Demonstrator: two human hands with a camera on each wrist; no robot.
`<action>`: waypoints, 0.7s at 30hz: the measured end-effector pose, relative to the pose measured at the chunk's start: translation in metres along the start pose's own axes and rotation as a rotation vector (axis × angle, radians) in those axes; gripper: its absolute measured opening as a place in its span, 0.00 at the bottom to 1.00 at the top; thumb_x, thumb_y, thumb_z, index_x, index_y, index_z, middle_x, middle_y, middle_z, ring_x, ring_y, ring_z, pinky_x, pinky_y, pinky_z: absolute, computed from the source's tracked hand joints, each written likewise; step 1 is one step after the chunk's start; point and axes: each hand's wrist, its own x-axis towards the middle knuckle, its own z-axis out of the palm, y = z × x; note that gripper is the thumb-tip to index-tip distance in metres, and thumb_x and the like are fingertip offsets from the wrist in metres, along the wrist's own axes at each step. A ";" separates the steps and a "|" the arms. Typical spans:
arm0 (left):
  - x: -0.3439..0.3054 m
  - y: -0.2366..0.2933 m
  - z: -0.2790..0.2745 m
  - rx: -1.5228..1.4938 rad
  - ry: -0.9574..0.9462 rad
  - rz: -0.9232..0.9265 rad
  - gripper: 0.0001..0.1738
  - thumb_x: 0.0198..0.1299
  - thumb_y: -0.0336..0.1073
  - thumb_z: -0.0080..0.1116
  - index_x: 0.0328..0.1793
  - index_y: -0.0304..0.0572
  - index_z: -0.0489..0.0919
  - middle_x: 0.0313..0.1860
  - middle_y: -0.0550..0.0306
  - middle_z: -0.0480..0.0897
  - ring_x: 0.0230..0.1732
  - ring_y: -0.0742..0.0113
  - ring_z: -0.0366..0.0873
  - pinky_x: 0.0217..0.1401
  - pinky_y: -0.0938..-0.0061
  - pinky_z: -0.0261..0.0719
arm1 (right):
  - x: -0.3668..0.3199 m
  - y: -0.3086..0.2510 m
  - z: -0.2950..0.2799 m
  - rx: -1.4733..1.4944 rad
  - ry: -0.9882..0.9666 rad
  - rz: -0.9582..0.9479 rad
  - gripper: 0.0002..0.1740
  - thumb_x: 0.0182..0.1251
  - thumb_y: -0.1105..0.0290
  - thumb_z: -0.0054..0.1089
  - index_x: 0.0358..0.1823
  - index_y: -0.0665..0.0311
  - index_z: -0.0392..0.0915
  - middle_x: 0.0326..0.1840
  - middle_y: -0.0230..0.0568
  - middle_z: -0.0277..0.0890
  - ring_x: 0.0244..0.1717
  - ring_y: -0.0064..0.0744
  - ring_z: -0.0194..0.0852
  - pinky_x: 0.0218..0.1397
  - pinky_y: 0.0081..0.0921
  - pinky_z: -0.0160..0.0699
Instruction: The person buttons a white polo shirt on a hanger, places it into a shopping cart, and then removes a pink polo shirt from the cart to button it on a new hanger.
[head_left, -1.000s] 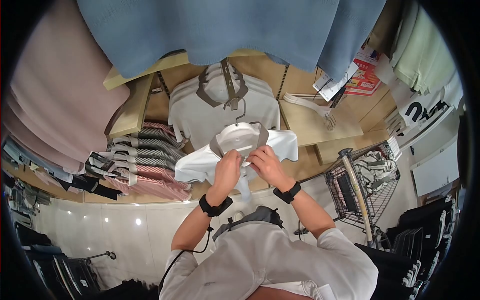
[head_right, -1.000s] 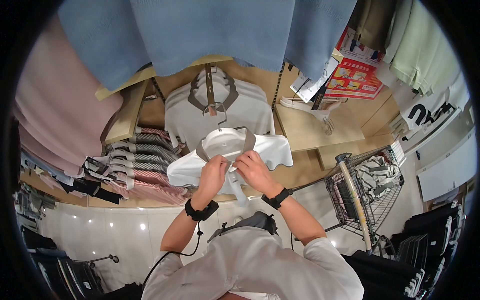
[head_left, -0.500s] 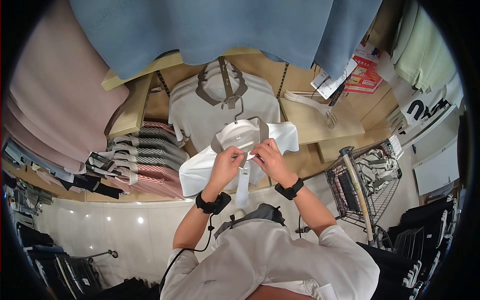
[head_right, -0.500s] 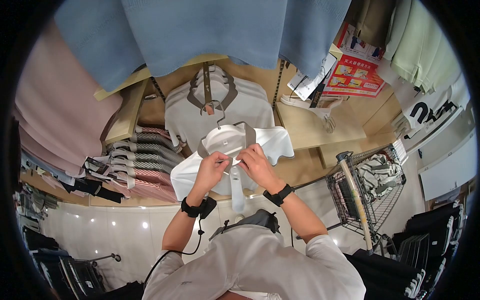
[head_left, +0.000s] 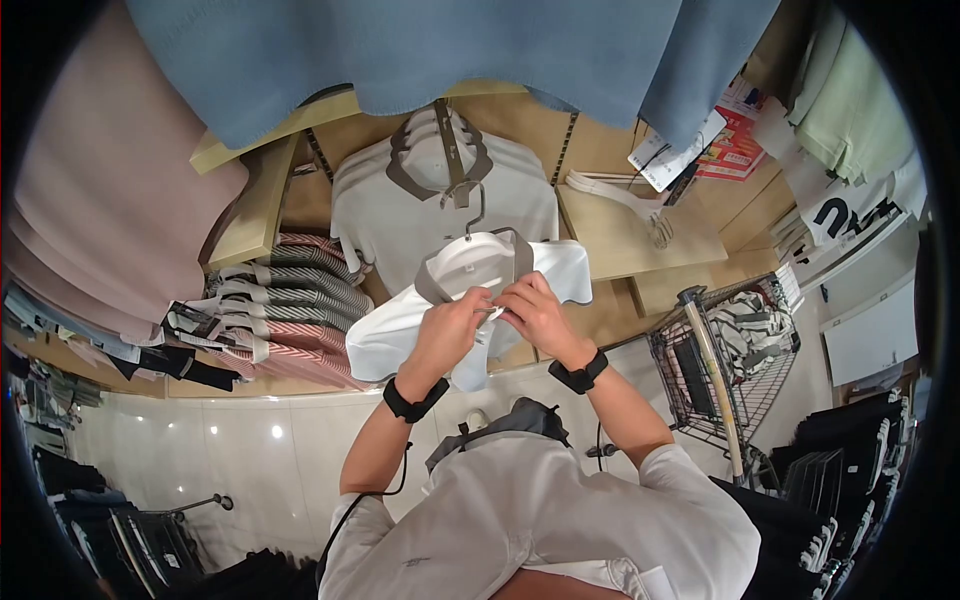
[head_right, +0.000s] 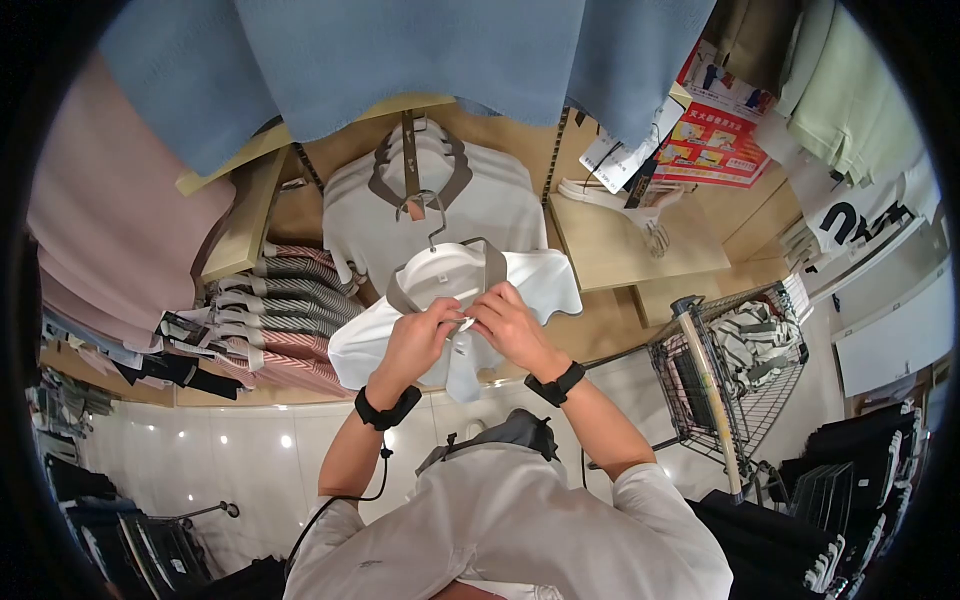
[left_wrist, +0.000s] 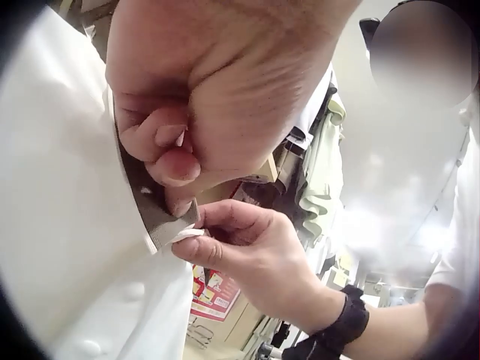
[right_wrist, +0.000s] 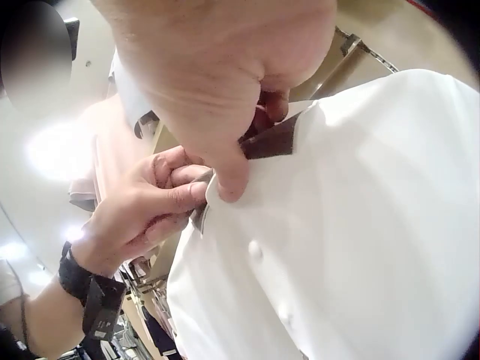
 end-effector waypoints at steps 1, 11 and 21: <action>-0.002 0.001 0.000 0.038 -0.027 0.009 0.14 0.60 0.26 0.58 0.53 0.41 0.73 0.38 0.54 0.87 0.39 0.52 0.85 0.37 0.65 0.81 | 0.000 -0.001 0.000 0.002 -0.003 -0.001 0.19 0.42 0.78 0.73 0.39 0.63 0.81 0.39 0.36 0.77 0.44 0.42 0.70 0.46 0.31 0.75; -0.005 -0.003 0.002 0.130 -0.054 0.002 0.13 0.60 0.27 0.57 0.51 0.42 0.72 0.38 0.55 0.87 0.39 0.52 0.85 0.35 0.64 0.81 | 0.012 0.000 0.000 -0.028 -0.096 -0.002 0.12 0.43 0.75 0.72 0.32 0.63 0.81 0.34 0.34 0.77 0.43 0.41 0.70 0.49 0.31 0.74; -0.016 -0.010 0.009 0.090 0.001 -0.058 0.13 0.61 0.26 0.57 0.52 0.42 0.72 0.42 0.54 0.86 0.40 0.50 0.84 0.36 0.62 0.81 | 0.014 -0.007 0.002 -0.046 -0.172 0.055 0.15 0.45 0.75 0.72 0.37 0.63 0.81 0.37 0.35 0.77 0.43 0.41 0.70 0.49 0.32 0.74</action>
